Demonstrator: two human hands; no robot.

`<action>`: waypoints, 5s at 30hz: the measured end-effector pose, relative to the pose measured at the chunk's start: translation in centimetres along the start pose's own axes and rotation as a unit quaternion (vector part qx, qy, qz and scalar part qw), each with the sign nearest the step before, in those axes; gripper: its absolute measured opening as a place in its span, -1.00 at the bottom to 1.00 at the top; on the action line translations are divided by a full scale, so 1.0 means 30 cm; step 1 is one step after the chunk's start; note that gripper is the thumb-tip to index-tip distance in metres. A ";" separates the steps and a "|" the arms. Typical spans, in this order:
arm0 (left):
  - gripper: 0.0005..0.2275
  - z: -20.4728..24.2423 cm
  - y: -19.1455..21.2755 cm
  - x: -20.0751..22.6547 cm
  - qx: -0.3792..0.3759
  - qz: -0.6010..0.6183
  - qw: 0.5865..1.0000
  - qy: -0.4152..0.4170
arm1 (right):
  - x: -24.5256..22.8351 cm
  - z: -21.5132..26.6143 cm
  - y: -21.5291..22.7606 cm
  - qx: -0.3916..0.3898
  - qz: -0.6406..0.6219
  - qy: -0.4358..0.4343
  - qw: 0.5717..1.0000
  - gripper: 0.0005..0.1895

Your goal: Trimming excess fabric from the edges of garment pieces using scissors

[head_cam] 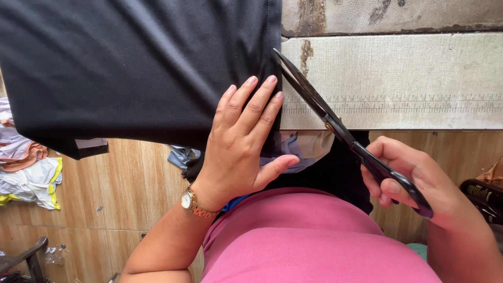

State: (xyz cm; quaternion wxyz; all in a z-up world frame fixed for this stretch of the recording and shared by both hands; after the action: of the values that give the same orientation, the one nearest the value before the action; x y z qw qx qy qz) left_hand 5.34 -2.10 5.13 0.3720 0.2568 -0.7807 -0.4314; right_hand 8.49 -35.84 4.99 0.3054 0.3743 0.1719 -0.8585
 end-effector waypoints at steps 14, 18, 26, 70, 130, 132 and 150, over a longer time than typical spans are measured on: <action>-0.29 0.012 -0.014 -0.009 0.000 -0.019 1.000 -0.009 | 0.056 0.006 0.025 0.055 -0.012 -0.081 0.995 -0.68; -0.29 0.014 -0.019 -0.010 -0.007 -0.025 1.000 -0.009 | 0.064 0.007 0.042 0.073 -0.018 -0.116 0.990 -0.70; -0.48 0.020 -0.041 -0.019 -0.017 -0.077 0.997 -0.017 | 0.050 0.010 0.033 0.111 0.002 -0.143 0.984 -0.75; -0.42 0.091 0.141 -0.144 0.444 0.747 0.437 0.234 | 0.352 0.073 0.348 0.399 0.077 -0.053 0.912 -0.62; -0.41 -0.386 0.053 -0.878 -0.040 -0.192 0.961 0.197 | 0.023 0.073 -0.040 0.302 0.099 -0.156 0.935 -0.74; -0.42 -0.328 0.043 -0.833 -0.046 -0.194 0.960 0.195 | 0.023 0.108 -0.035 0.290 0.106 -0.180 0.934 -0.74; -0.29 -0.373 -0.137 -0.458 -0.074 -0.202 0.976 0.035 | 0.178 0.273 -0.012 0.345 -0.054 -0.106 0.931 -0.75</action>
State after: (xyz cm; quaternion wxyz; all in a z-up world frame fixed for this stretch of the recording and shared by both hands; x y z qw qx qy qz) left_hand 22.79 0.39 0.57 0.3221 0.3956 -0.6651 -0.5454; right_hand 1.02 -41.97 6.44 0.1274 0.3534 -0.1488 -0.9147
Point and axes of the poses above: each hand's wrist, its own z-axis away from the middle knuckle, its own y-axis out of the back of the hand, x = y × z, the point moved 1 cm from there along -z, towards the middle knuckle, and after that the axes turned 13 degrees about -y, right-handed, at the moved point
